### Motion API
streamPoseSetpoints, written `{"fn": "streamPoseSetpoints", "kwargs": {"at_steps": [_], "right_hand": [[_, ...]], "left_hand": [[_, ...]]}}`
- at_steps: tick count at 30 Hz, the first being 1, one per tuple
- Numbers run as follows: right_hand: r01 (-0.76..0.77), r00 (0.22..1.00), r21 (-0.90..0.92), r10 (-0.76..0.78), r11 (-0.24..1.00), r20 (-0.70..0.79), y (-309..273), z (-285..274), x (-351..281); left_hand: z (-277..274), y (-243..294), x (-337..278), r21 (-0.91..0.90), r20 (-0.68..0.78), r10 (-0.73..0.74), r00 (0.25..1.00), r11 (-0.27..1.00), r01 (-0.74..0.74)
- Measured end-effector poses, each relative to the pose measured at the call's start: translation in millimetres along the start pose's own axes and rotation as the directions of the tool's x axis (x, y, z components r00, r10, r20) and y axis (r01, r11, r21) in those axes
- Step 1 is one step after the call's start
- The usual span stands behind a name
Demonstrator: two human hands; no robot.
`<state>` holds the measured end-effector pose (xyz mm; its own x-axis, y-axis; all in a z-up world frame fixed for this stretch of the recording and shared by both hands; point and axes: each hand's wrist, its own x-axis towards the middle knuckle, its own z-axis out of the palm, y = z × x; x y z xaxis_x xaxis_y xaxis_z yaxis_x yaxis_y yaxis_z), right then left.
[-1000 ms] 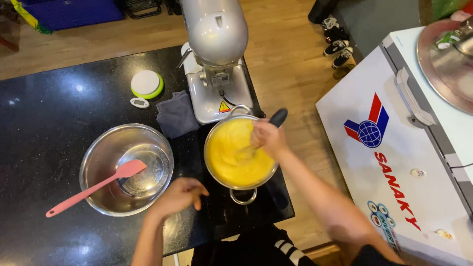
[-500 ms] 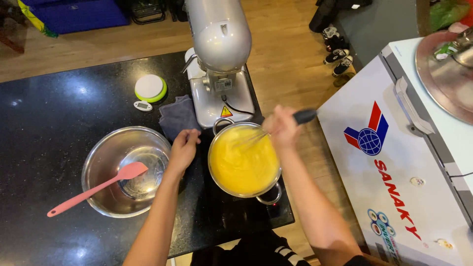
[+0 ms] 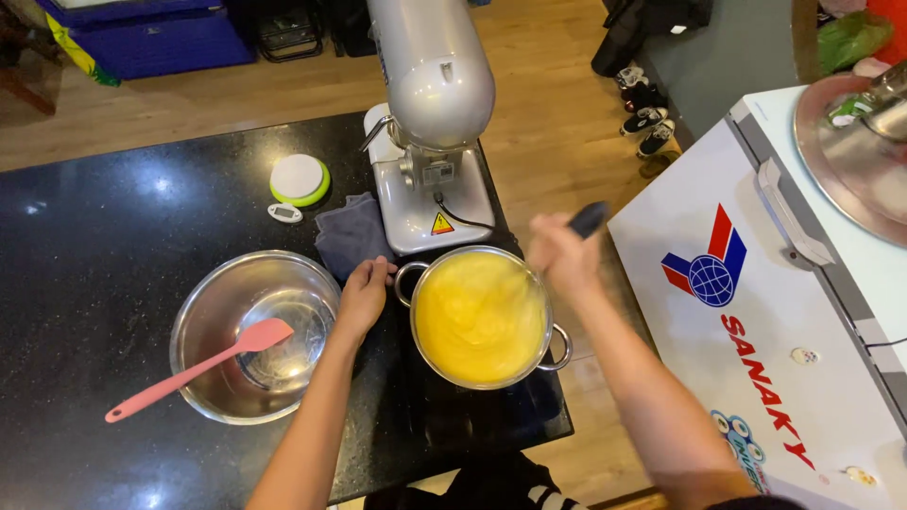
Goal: Whisking a yellow custard mixture in a pot on an induction cooker, then transferring it to a bowl and covering it with plastic wrap.
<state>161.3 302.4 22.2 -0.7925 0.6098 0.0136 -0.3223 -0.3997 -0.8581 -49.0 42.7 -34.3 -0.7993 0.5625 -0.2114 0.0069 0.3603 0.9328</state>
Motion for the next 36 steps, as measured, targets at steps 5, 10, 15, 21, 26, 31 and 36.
{"fn": "streamPoseSetpoints", "kwargs": {"at_steps": [5,10,15,21,26,31,36], "right_hand": [[-0.035,0.997,0.139,0.043,0.990,-0.059,45.9,-7.1,-15.5],[-0.025,0.999,0.025,0.024,0.999,0.033,15.3,-0.5,-6.8],[-0.161,0.972,0.082,0.172,0.984,-0.158,43.7,-3.4,-12.8],[0.095,0.993,0.209,-0.107,0.973,0.051,50.5,12.3,-14.5],[-0.054,0.998,0.053,0.054,0.997,-0.014,0.1,23.1,-4.2],[0.097,0.995,0.194,-0.096,0.976,-0.016,47.3,18.6,-13.2],[0.136,0.991,-0.027,-0.136,0.990,0.006,-3.6,27.6,3.0]], "left_hand": [[-7.4,23.3,-26.2,0.055,-0.010,0.032,0.999,0.998,-0.031],[-12.4,21.7,-34.4,0.019,-0.020,0.004,1.000,1.000,-0.003],[-16.7,39.8,-52.5,0.177,-0.029,-0.007,1.000,0.984,0.012],[-22.1,17.6,-53.6,0.043,-0.074,-0.059,0.995,0.997,0.063],[-29.3,24.1,-53.3,-0.010,-0.031,-0.084,0.996,0.996,0.083],[-26.6,25.2,-52.9,-0.044,-0.041,-0.102,0.994,0.994,0.100],[-26.5,23.6,-50.4,-0.121,-0.021,-0.086,0.996,0.989,0.083]]}}
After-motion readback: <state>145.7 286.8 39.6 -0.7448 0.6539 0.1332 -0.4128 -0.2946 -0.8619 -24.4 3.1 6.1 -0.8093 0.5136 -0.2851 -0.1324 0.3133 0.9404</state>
